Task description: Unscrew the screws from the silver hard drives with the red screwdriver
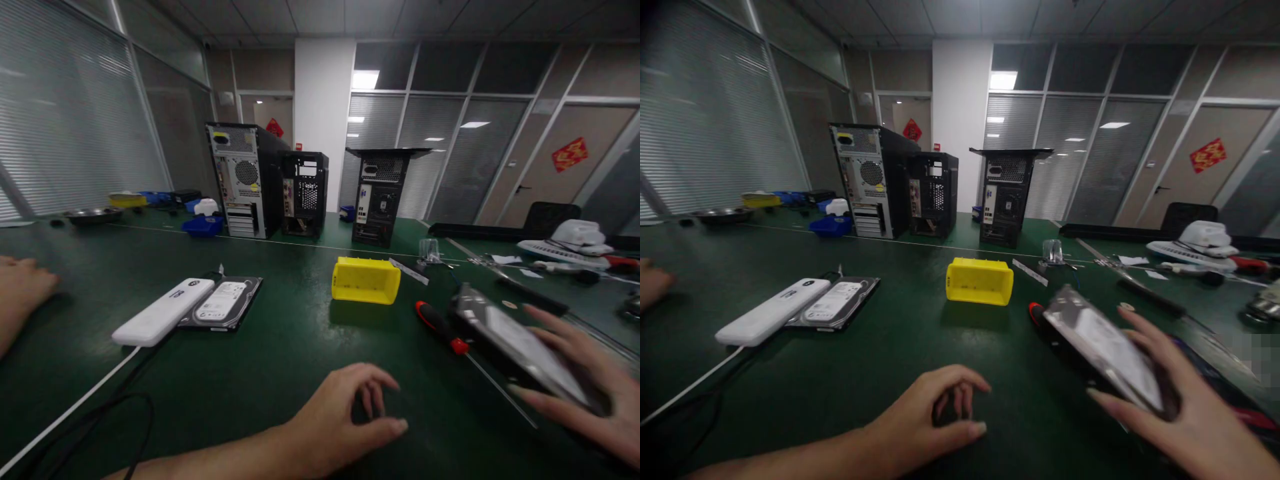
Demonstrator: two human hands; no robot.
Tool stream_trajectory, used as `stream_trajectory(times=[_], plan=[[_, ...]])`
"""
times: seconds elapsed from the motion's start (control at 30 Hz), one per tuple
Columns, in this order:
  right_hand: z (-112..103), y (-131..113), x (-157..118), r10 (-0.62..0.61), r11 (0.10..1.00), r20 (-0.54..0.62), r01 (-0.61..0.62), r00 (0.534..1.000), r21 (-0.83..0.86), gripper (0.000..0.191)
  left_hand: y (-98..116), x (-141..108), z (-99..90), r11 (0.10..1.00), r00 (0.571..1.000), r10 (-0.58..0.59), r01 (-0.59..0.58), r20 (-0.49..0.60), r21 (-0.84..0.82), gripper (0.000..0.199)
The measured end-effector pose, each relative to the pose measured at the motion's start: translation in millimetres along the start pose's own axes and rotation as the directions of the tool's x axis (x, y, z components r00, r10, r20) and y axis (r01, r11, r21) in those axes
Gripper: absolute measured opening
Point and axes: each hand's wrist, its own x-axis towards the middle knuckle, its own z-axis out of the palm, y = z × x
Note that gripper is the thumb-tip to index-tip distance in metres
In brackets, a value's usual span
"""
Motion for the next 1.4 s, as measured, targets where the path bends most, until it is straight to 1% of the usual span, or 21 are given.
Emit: stream_trajectory(times=[0.03,0.07,0.1,0.13,0.23,0.3,0.37,0.47,0.53,0.63,0.7,0.77,0.87,0.93,0.97,1.0,1.07,1.13,1.23,1.33,1.4], plan=[[11.0,-31.1,-0.5,-0.015,0.997,0.087,0.009,0.996,0.077,0.079,5.0,1.2,-3.9,0.979,0.997,-0.072,0.065,-0.030,-0.195,0.066],[22.4,-60.8,-1.5,-0.038,0.986,0.174,0.008,0.984,0.169,0.087,7.8,2.4,-6.8,0.918,0.995,-0.094,0.068,-0.047,-0.390,0.089],[33.7,-87.1,-2.9,-0.088,0.972,0.264,0.026,0.960,0.233,0.096,8.6,3.5,-8.7,0.823,0.992,-0.118,0.078,-0.036,-0.563,0.101],[44.4,-109.2,-4.4,-0.123,0.964,0.343,0.030,0.931,0.264,0.102,7.8,4.3,-9.8,0.722,0.992,-0.126,0.086,-0.008,-0.686,0.101],[69.0,-146.9,-8.5,-0.115,0.967,0.384,0.016,0.916,0.253,0.100,1.7,4.7,-10.3,0.546,0.995,-0.103,0.066,0.012,-0.835,0.074],[76.8,-154.0,-10.0,-0.111,0.973,0.395,0.018,0.912,0.231,0.098,-2.1,4.0,-10.3,0.472,0.993,-0.114,0.034,-0.022,-0.881,0.063],[76.8,-153.6,-10.3,-0.121,0.972,0.409,0.024,0.904,0.234,0.102,-4.6,3.6,-11.2,0.421,0.989,-0.145,0.031,-0.034,-0.907,0.062],[67.1,-144.8,-9.6,-0.086,0.940,0.457,-0.079,0.885,0.331,0.106,-6.9,4.3,-14.6,0.355,0.984,-0.176,0.052,-0.012,-0.933,0.058],[59.7,-133.8,-8.8,-0.052,0.868,0.509,-0.213,0.859,0.449,0.100,-8.3,5.7,-17.1,0.305,0.982,-0.191,0.076,0.017,-0.949,0.051],[53.6,-113.3,-8.4,-0.069,0.692,0.559,-0.364,0.826,0.623,0.094,-10.9,8.7,-19.4,0.250,0.976,-0.206,0.126,0.074,-0.960,0.044],[51.2,-102.5,-9.6,-0.087,0.562,0.635,-0.489,0.767,0.667,0.098,-12.9,10.5,-20.7,0.240,0.975,-0.203,0.136,0.087,-0.961,0.043],[47.8,-97.2,-12.1,-0.107,0.479,0.734,-0.612,0.671,0.629,0.103,-14.6,12.1,-23.6,0.243,0.977,-0.191,0.140,0.094,-0.960,0.043],[42.5,-98.5,-18.7,-0.175,0.450,0.842,-0.719,0.510,0.530,0.100,-16.0,13.5,-33.4,0.267,0.964,-0.180,0.237,0.193,-0.934,0.044],[42.8,-101.7,-24.6,-0.231,0.462,0.879,-0.748,0.417,0.476,0.088,-16.3,13.5,-42.2,0.302,0.926,-0.220,0.364,0.307,-0.881,0.044],[44.5,-103.2,-27.5,-0.250,0.473,0.888,-0.752,0.386,0.459,0.083,-16.2,13.2,-46.4,0.325,0.904,-0.239,0.419,0.355,-0.848,0.045],[47.0,-104.5,-30.3,-0.260,0.482,0.889,-0.747,0.377,0.458,0.080,-16.0,12.8,-50.1,0.354,0.883,-0.264,0.464,0.389,-0.812,0.045],[52.9,-106.6,-34.3,-0.272,0.501,0.881,-0.724,0.388,0.474,0.081,-14.9,12.0,-54.9,0.413,0.868,-0.312,0.490,0.386,-0.768,0.044],[57.2,-108.4,-36.0,-0.275,0.512,0.877,-0.712,0.394,0.480,0.085,-12.6,11.4,-56.6,0.452,0.871,-0.357,0.477,0.337,-0.754,0.043],[57.5,-111.0,-36.5,-0.267,0.506,0.884,-0.726,0.383,0.467,0.084,-6.6,11.3,-56.0,0.464,0.868,-0.415,0.460,0.274,-0.757,0.049],[53.2,-112.4,-39.6,-0.275,0.464,0.887,-0.757,0.371,0.460,0.079,-0.9,10.4,-55.7,0.479,0.867,-0.430,0.455,0.251,-0.751,0.062],[50.9,-112.2,-43.6,-0.264,0.404,0.896,-0.803,0.357,0.438,0.075,1.0,9.0,-56.7,0.475,0.872,-0.418,0.450,0.256,-0.757,0.080]])
